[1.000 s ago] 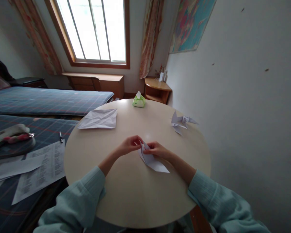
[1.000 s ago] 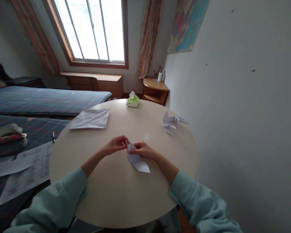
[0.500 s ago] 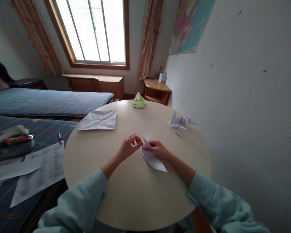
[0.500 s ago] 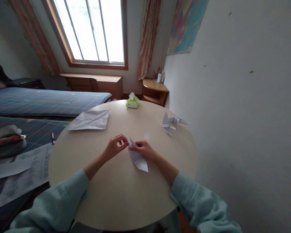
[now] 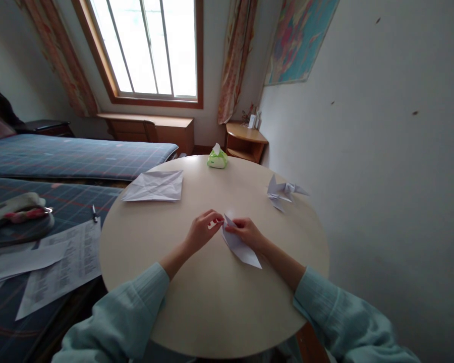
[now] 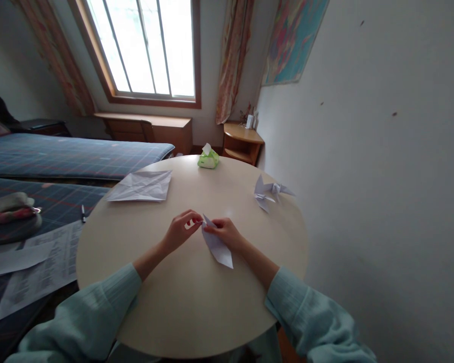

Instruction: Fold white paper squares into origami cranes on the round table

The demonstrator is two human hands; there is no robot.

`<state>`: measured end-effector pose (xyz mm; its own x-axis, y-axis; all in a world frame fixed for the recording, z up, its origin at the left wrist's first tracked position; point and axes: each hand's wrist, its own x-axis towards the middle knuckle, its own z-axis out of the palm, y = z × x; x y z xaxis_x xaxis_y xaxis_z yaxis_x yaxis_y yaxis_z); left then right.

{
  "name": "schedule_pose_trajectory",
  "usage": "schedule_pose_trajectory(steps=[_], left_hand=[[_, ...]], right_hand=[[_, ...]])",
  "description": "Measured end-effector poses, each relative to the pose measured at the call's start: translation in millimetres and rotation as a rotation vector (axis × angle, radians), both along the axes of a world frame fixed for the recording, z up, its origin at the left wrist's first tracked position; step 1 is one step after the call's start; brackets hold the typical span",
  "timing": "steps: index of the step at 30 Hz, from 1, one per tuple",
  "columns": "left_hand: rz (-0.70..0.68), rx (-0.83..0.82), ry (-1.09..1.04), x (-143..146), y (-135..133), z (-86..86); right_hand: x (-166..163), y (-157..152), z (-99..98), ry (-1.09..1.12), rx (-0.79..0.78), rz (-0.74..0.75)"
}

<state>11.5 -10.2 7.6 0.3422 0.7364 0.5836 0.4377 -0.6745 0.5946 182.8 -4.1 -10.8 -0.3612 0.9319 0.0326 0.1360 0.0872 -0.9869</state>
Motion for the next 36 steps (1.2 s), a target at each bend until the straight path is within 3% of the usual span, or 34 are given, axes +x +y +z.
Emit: schedule_pose_trajectory(steps=[6,16,23,31,36], left_hand=[[-0.055,-0.018,-0.028,-3,4,0.0],[-0.069,0.115,0.058,-7,5,-1.6],[-0.094,0.026,0.065,-10,7,-2.1],[-0.148,0.050,0.116,-12,10,1.8],[-0.097,0.060,0.102,-11,8,1.3]], right_hand=[[1,2,0.1,0.005,-0.024,0.027],[3,4,-4.0,-0.026,-0.020,0.036],[4,5,-4.4,-0.073,-0.003,0.076],[6,8,-6.1,-0.091,0.006,0.116],[3,5,-3.7,-0.083,0.005,0.075]])
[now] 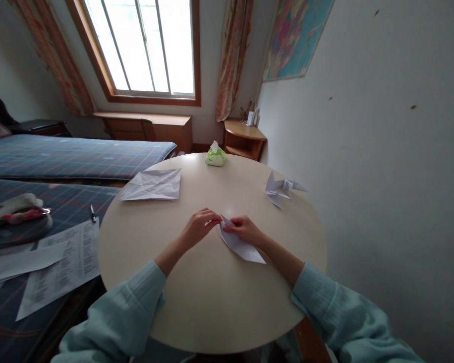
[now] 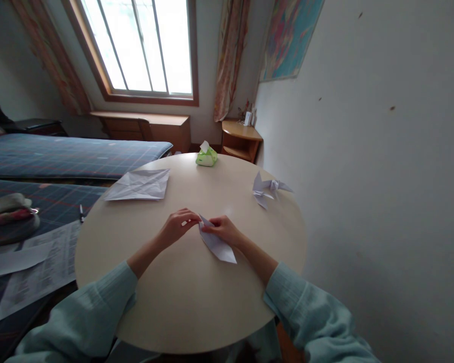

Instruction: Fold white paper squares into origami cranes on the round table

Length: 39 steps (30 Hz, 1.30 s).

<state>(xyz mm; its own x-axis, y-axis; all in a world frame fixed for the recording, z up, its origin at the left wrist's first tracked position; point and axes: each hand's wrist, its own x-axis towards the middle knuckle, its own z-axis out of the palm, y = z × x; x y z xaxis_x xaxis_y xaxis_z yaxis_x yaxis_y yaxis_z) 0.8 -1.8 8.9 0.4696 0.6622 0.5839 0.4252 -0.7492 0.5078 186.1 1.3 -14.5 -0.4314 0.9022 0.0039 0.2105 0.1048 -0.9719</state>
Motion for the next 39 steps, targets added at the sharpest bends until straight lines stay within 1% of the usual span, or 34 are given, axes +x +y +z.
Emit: schedule_pose_trajectory(steps=[3,10,14,18,22,25,28,33,36,39], left_hand=[[0.044,-0.015,-0.025,1,-1,-1.3],[0.057,-0.088,-0.105,8,-5,-2.6],[0.059,-0.179,-0.183,11,-7,0.6],[0.083,-0.283,-0.233,13,-7,1.3],[0.036,-0.466,-0.344,15,-5,-3.6],[0.005,-0.523,-0.425,17,-4,-6.3],[0.020,-0.533,-0.453,17,-4,-6.6],[0.029,-0.577,-0.473,15,-2,-8.4],[0.023,-0.604,-0.490,14,0,-11.1],[0.022,-0.594,-0.511,14,1,-12.4]], right_hand=[[-1,-2,1.3,-0.009,0.006,-0.027],[-5,-7,5.2,-0.007,0.077,-0.107],[-7,-8,5.5,-0.010,0.124,-0.199],[-5,-5,3.2,-0.047,0.227,-0.254],[-3,-5,4.7,-0.110,0.342,-0.259],[-4,-7,8.5,-0.136,0.388,-0.247],[-4,-9,10.0,-0.141,0.397,-0.242],[-4,-8,6.2,-0.105,0.402,-0.215],[-3,-8,4.3,-0.085,0.363,-0.198],[-4,-8,3.8,-0.058,0.314,-0.213]])
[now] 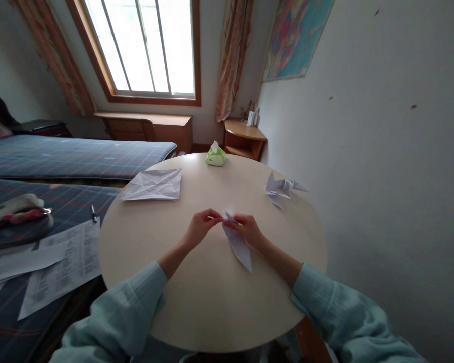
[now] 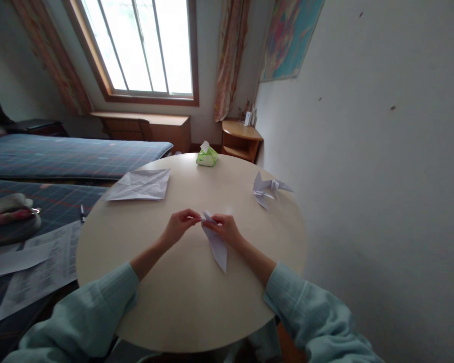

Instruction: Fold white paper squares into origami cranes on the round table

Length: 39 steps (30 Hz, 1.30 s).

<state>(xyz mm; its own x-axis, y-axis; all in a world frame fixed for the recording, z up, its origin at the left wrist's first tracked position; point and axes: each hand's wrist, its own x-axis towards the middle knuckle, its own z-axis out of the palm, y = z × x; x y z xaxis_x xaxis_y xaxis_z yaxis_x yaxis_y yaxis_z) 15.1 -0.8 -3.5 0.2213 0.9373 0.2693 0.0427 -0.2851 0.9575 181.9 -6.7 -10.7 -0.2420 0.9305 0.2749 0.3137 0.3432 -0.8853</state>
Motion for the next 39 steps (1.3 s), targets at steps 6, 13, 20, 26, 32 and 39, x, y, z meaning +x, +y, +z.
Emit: schedule_pose_trajectory(steps=[6,13,20,26,32,39], left_hand=[[0.025,0.024,-0.039,3.1,-0.8,1.7],[0.051,0.028,-0.057,3.3,-3.2,4.0],[0.068,-0.004,-0.065,3.7,-4.8,5.3],[0.089,0.040,-0.044,3.0,-5.9,6.3],[0.093,0.070,-0.033,2.6,-6.6,5.8],[0.116,0.083,-0.018,2.1,-7.5,6.3]], right_hand=[[-0.5,0.8,2.3,0.022,-0.017,-0.084],[-0.4,-0.6,5.5,-0.028,0.056,-0.124],[-1.1,-1.1,4.0,-0.047,0.122,-0.111],[-0.7,0.0,3.3,-0.065,0.139,-0.108],[-0.9,-0.8,4.2,-0.058,0.136,-0.110],[-0.7,-0.4,3.3,-0.051,0.138,-0.116]])
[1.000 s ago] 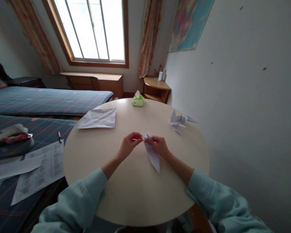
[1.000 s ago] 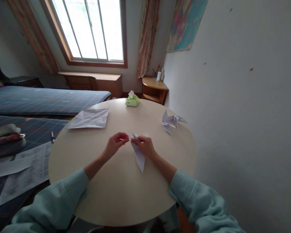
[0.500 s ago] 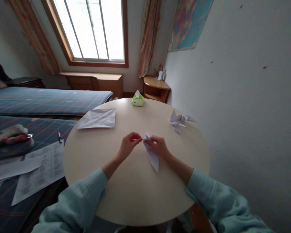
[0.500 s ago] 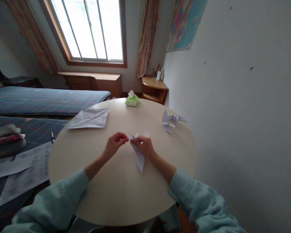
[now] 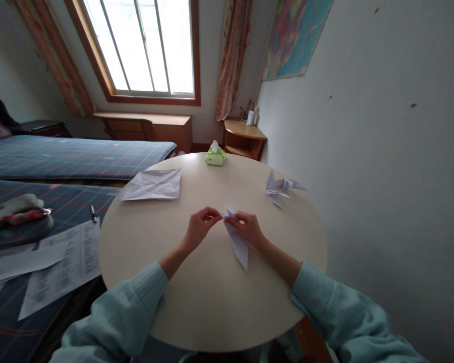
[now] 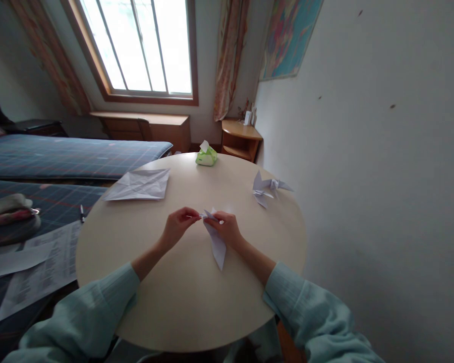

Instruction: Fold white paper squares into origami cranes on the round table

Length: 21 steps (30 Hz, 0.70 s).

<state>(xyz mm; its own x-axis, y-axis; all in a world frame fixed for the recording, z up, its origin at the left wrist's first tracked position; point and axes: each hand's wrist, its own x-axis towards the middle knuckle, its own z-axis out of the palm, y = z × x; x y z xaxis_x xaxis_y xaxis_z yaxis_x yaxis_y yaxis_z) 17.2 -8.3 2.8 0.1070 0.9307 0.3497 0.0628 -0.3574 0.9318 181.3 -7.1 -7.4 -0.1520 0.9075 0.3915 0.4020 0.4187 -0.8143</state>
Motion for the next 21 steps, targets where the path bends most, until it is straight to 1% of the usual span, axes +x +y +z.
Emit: schedule_pose_trajectory(steps=[5,10,21], left_hand=[[-0.039,-0.047,-0.069,1.0,0.9,-1.0],[-0.028,-0.071,-0.075,0.9,3.4,-2.1],[-0.022,-0.049,-0.052,-1.4,4.8,-3.8]], right_hand=[[0.8,0.7,0.3,-0.006,-0.014,-0.004],[0.2,-1.1,1.8,-0.010,-0.007,-0.003],[-0.2,0.4,-1.4,-0.004,0.035,0.002]])
